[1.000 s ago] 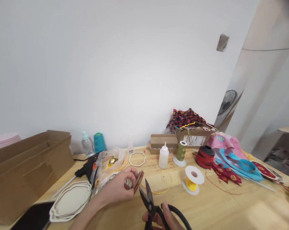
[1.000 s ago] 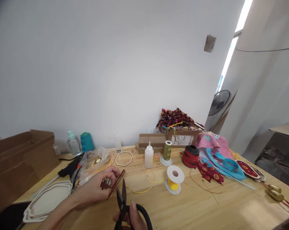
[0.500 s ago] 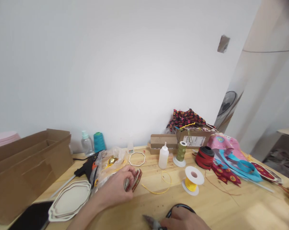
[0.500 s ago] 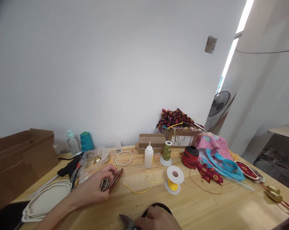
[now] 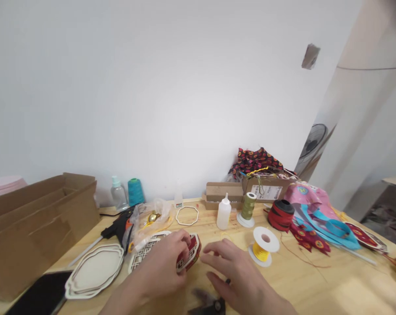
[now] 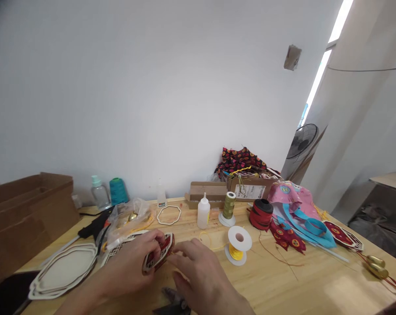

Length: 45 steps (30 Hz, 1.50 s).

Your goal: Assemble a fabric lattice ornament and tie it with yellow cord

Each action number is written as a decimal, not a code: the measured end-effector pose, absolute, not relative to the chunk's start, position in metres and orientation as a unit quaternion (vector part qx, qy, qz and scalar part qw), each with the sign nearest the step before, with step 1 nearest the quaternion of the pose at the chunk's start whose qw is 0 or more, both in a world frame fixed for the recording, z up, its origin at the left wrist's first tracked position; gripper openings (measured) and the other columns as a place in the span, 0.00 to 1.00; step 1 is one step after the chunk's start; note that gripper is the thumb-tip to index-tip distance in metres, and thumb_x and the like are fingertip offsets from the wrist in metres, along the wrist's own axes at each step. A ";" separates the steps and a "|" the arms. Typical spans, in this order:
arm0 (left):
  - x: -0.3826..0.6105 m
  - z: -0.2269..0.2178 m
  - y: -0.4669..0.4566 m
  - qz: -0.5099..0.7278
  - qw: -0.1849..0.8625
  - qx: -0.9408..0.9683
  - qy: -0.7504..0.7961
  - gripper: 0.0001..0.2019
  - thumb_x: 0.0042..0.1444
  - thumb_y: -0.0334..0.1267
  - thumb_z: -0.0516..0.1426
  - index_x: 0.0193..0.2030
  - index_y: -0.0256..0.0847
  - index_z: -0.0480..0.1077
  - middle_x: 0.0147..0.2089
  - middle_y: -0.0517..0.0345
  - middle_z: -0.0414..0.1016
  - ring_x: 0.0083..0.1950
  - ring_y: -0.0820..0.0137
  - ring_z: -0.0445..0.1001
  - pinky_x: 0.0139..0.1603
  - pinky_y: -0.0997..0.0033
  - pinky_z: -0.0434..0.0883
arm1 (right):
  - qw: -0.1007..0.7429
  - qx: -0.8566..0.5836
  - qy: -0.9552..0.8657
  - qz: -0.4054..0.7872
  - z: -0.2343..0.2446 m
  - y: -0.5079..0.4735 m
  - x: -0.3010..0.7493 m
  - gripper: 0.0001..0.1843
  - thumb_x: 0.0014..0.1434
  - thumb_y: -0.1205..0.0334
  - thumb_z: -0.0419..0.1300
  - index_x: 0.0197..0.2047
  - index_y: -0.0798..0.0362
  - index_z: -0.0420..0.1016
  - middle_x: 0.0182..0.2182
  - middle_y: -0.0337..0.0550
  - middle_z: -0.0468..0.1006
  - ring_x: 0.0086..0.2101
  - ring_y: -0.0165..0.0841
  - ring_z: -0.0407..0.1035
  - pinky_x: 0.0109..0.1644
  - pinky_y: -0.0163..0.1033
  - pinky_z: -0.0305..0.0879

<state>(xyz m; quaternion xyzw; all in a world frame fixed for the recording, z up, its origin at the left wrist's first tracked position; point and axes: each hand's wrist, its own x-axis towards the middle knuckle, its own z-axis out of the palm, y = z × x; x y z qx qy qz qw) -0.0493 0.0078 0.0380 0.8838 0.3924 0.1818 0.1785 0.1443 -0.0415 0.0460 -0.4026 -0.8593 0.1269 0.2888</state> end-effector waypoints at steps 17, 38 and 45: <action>-0.043 0.038 0.003 0.202 0.156 0.879 0.403 0.11 0.37 0.28 0.53 0.30 0.44 0.67 0.38 0.57 0.66 0.40 0.64 0.63 0.41 0.65 0.59 | 0.088 -0.324 -0.942 -0.017 0.053 0.000 0.114 0.09 0.51 0.70 0.53 0.37 0.53 0.68 0.31 0.43 0.76 0.29 0.32 0.67 0.25 0.34 0.49; -0.053 0.008 0.018 0.392 0.315 0.740 0.446 0.20 0.43 0.29 0.55 0.46 0.45 0.63 0.53 0.52 0.64 0.54 0.60 0.62 0.54 0.59 0.57 | 0.285 -0.390 -0.875 0.029 0.027 0.016 0.138 0.12 0.42 0.76 0.52 0.30 0.53 0.67 0.21 0.36 0.72 0.21 0.27 0.64 0.23 0.29 0.53; -0.036 -0.008 0.020 0.500 0.488 0.555 0.451 0.27 0.46 0.41 0.58 0.53 0.43 0.55 0.62 0.48 0.54 0.63 0.61 0.51 0.59 0.61 0.53 | 0.377 -0.468 -0.792 0.105 0.025 0.012 0.123 0.11 0.40 0.76 0.53 0.27 0.53 0.62 0.15 0.32 0.69 0.17 0.25 0.64 0.21 0.27 0.56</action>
